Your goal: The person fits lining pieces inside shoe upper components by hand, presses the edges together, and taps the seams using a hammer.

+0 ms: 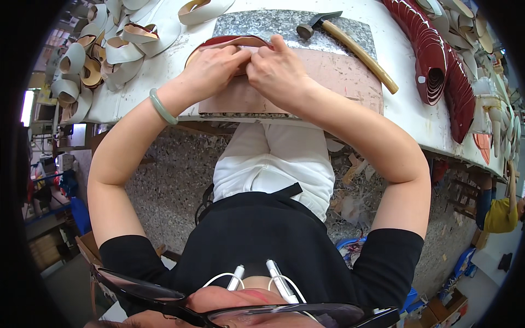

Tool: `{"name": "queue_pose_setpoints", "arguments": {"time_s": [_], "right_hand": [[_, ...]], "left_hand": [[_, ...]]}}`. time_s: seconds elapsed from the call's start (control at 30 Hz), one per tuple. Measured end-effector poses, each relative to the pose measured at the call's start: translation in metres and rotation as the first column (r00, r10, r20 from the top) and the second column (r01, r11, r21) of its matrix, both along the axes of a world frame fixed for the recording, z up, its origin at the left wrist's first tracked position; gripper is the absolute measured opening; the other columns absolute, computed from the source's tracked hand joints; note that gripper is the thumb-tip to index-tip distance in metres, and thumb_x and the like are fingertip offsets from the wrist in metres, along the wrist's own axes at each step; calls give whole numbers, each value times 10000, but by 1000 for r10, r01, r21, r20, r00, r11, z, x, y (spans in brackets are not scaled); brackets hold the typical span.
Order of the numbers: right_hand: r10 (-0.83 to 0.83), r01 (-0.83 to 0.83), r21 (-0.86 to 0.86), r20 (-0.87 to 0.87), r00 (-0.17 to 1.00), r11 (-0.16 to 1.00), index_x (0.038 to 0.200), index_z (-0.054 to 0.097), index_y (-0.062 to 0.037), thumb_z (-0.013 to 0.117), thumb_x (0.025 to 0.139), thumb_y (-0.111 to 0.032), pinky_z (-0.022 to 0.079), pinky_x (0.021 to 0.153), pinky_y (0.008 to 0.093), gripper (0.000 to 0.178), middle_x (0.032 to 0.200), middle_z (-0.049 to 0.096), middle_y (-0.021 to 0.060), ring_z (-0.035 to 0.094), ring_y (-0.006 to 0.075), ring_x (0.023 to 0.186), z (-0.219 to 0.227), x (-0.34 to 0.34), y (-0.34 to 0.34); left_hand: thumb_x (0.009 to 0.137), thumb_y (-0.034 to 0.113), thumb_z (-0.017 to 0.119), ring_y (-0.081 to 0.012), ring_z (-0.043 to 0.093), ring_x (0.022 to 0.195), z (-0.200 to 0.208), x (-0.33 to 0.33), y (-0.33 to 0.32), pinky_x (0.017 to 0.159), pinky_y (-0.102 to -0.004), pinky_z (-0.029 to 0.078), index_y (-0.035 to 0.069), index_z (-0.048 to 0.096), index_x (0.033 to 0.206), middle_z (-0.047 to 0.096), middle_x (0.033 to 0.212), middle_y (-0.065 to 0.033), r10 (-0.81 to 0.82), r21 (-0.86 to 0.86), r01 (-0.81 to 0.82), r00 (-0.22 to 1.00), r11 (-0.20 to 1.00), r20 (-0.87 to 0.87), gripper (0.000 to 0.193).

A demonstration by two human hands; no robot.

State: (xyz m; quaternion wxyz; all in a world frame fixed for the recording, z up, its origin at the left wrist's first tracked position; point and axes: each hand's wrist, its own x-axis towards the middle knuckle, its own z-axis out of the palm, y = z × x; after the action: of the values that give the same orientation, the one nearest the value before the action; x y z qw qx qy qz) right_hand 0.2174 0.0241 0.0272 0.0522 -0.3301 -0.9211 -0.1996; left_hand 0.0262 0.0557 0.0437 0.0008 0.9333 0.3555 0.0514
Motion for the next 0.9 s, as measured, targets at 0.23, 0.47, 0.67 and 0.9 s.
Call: {"name": "queue_pose_setpoints", "arguments": {"time_s": [0.23,0.47,0.67,0.9], "right_hand": [[-234,134,-286,-348,908,949,899,589,-90,528,861,-69,377,823,377,74,756,659,72,630,227,740,-5,25,-18],[-176,66,-339,-307,935,938,1017,457,-32,564,804,-24,376,911,400,238,704,649,82,658,255,697,5,49,-32],[-26,12,-23,-903,430,1000,1090,587,-70,750,772,-145,428,929,377,366,1115,629,132,560,284,1088,21,50,-22],[-680,-846,-393,-732,50,360,1151,603,-20,652,935,-266,460,839,270,330,1033,633,33,570,114,918,7,-31,-44]], "left_hand": [[714,165,664,-190,348,1332,5,25,-1,1135,-502,112,118,705,813,533,1198,-5,-313,457,305,948,836,-60,117],[725,129,641,-197,441,1179,20,35,-17,1101,-443,222,95,717,843,547,1038,-31,-356,298,414,905,860,-232,145],[833,32,687,-177,630,841,15,19,-24,723,-307,513,-21,651,1004,655,935,-94,166,-373,208,633,904,756,182],[876,36,686,-131,601,959,28,-22,-90,870,-289,478,-43,598,1154,653,1075,-76,567,-596,379,198,708,799,303]]}}
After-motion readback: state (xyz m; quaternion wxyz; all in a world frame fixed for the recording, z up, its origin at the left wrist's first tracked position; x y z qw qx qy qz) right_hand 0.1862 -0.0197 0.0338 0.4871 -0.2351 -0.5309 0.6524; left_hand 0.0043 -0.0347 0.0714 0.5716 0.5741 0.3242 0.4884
